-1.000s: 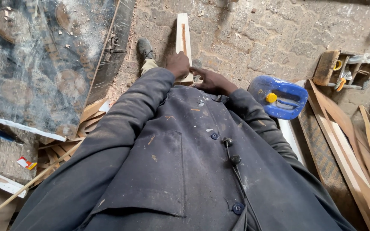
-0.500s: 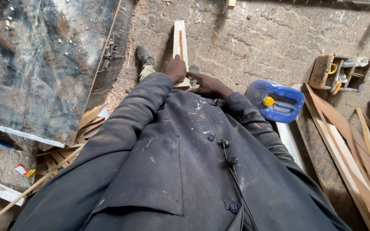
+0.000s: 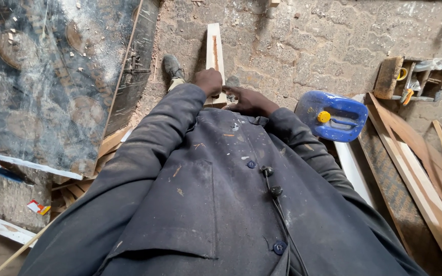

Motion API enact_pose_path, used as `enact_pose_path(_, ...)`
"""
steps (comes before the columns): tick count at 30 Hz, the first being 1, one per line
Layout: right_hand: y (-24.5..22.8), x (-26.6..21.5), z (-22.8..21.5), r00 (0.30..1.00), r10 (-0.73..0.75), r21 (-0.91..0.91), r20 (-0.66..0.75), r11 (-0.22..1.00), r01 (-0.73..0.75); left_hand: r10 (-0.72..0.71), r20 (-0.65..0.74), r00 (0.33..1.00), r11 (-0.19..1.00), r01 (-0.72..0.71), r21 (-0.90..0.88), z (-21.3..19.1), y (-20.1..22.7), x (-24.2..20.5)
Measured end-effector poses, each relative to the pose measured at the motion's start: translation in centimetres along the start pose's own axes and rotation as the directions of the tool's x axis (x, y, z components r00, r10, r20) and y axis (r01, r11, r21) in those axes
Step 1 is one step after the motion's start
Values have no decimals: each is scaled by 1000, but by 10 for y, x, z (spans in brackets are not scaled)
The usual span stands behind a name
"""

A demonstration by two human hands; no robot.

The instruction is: Cleaning sawdust and debris from a wooden joint groove using a small wood scrap as a scraper.

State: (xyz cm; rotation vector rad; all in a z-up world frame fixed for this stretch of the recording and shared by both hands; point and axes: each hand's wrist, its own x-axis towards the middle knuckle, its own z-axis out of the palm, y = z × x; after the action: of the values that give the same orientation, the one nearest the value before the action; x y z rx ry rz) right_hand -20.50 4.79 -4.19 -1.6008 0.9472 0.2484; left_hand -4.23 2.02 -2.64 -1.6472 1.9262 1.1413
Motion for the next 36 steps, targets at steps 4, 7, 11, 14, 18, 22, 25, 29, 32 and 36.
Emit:
enact_pose_path(4,-11,-8,-5,1000,15,13,0,1000,-15,-38,-14,999,998,37,-49,4,-7,1)
enact_pose_path(7,-10,-7,-6,1000,30,27,3,999,-30,-62,6,998,994,63,-85,9,-10,3)
enact_pose_path(11,-18,-12,-8,999,40,11,11,999,-41,-68,63,996,997,71,-38,25,-17,11)
enact_pose_path(14,-15,-11,-8,999,34,15,6,999,-34,-70,85,994,997,71,-12,28,-17,14)
enact_pose_path(18,-6,-6,-2,1000,19,27,5,999,-19,-63,108,992,998,61,20,17,-16,10)
enact_pose_path(22,-19,-13,-8,1000,21,24,-3,999,-21,-41,113,993,999,38,28,16,-15,6)
enact_pose_path(25,-26,-17,-12,1000,2,23,-5,1000,-2,-42,120,992,998,38,40,8,-13,-2)
enact_pose_path(29,-20,-10,-8,1000,-4,25,-26,1000,5,23,103,994,999,-27,28,7,-14,-1)
enact_pose_path(32,-17,-7,-5,1000,-2,12,-19,1000,2,38,125,991,997,-46,65,11,-13,3)
enact_pose_path(36,-23,-10,-7,1000,-18,21,3,1000,18,59,137,989,993,-72,95,8,-12,1)
